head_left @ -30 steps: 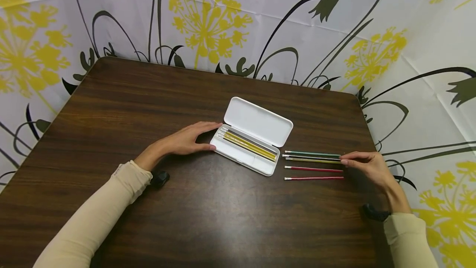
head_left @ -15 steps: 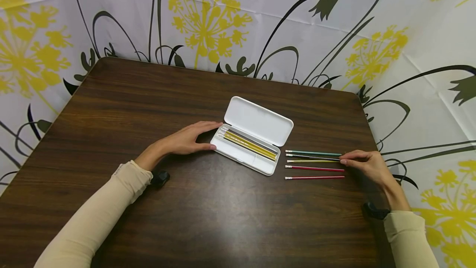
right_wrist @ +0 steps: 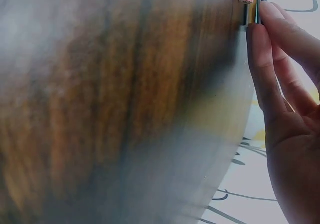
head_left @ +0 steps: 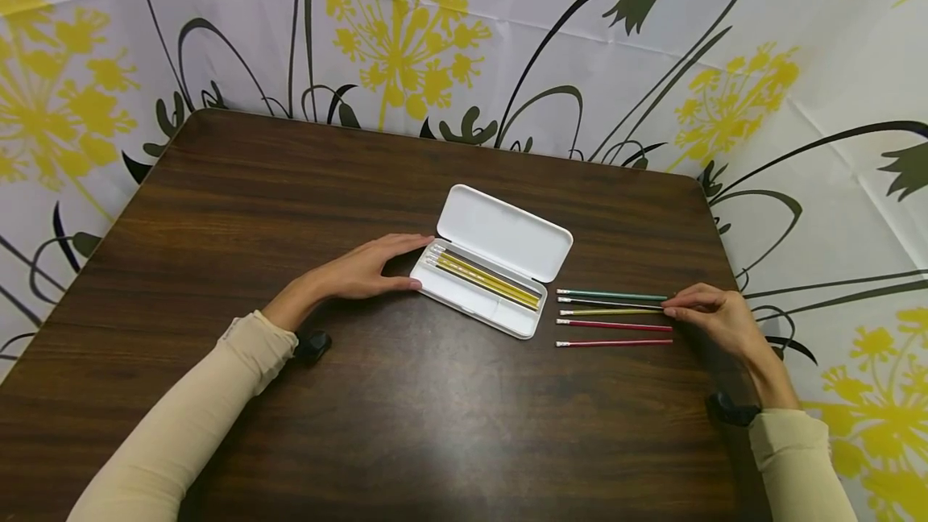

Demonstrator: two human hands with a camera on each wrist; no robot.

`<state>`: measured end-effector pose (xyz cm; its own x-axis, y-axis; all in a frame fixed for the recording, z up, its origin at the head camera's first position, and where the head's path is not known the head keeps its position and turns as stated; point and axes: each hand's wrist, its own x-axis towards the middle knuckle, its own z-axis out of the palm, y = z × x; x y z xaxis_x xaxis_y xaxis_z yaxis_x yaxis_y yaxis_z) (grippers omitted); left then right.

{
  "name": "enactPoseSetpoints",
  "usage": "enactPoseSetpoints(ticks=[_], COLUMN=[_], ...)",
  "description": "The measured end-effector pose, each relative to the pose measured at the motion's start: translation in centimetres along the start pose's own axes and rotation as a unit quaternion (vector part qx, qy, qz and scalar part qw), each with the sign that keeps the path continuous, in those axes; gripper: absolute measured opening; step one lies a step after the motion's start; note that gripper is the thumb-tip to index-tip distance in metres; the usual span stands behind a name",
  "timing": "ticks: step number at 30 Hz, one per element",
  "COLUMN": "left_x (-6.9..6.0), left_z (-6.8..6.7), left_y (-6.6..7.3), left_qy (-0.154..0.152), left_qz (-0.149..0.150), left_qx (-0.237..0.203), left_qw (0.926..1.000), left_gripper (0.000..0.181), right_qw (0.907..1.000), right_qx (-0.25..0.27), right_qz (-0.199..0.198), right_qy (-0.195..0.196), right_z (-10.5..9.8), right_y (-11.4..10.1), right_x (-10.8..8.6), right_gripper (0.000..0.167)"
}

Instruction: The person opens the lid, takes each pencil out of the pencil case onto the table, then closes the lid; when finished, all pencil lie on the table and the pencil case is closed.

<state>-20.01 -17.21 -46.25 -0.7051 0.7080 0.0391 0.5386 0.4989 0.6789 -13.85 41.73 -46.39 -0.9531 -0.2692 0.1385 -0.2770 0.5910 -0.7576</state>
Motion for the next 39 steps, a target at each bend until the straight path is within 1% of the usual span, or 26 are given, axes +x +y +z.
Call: enactPoseSetpoints(ticks=[2,10,16,19,22,26,30,33,36,39], left_x=[0.0,0.0,0.0,0.0,0.0,0.0,0.1,0.1,0.1,0.0], left_z=[0.0,0.0,0.0,-0.1,-0.1,0.0,0.1,0.1,0.1,0.0], left_y=[0.0,0.1,0.0,0.1,0.2,0.1,0.0,-0.1,-0.2,-0.1], left_qy=[0.0,0.002,0.001,-0.002,-0.005,-0.006,-0.007,-0.008,-0.007,-0.006], left_qz=[0.0,-0.001,-0.001,-0.003,-0.008,-0.014,-0.018,-0.02,-0.02,-0.016], left_qx=[0.0,-0.006,-0.008,-0.007,-0.008,-0.009,-0.008,-0.007,-0.006,-0.005], left_qw=[1.0,1.0,1.0,1.0,0.9999,0.9998,0.9998,0.9997,0.9998,0.9998], left_gripper=[0.074,0.074,0.074,0.074,0.075,0.075,0.074,0.075,0.075,0.075], right_qw=[1.0,0.9997,0.9986,0.998,0.9974,0.9975,0.9974,0.9947,0.9905,0.9882], right_qx=[-0.004,-0.013,-0.048,-0.06,-0.068,-0.066,-0.049,-0.046,-0.057,-0.068], right_qz=[-0.005,-0.004,0.003,0.004,-0.004,-0.009,0.009,0.026,0.032,0.027], right_qy=[0.0,0.02,0.022,0.021,0.02,0.025,0.053,0.088,0.121,0.134], right_z=[0.0,0.2,0.3,0.4,0.6,0.7,0.9,1.3,2.2,3.5], right_y=[0.1,0.4,0.2,-0.4,-1.4,-2.5,-2.2,-2.1,-3.1,-5.1], right_x=[0.0,0.2,0.7,0.8,0.8,0.7,0.5,0.6,1.1,1.9], right_gripper=[0.015,0.013,0.012,0.014,0.015,0.015,0.016,0.015,0.016,0.017])
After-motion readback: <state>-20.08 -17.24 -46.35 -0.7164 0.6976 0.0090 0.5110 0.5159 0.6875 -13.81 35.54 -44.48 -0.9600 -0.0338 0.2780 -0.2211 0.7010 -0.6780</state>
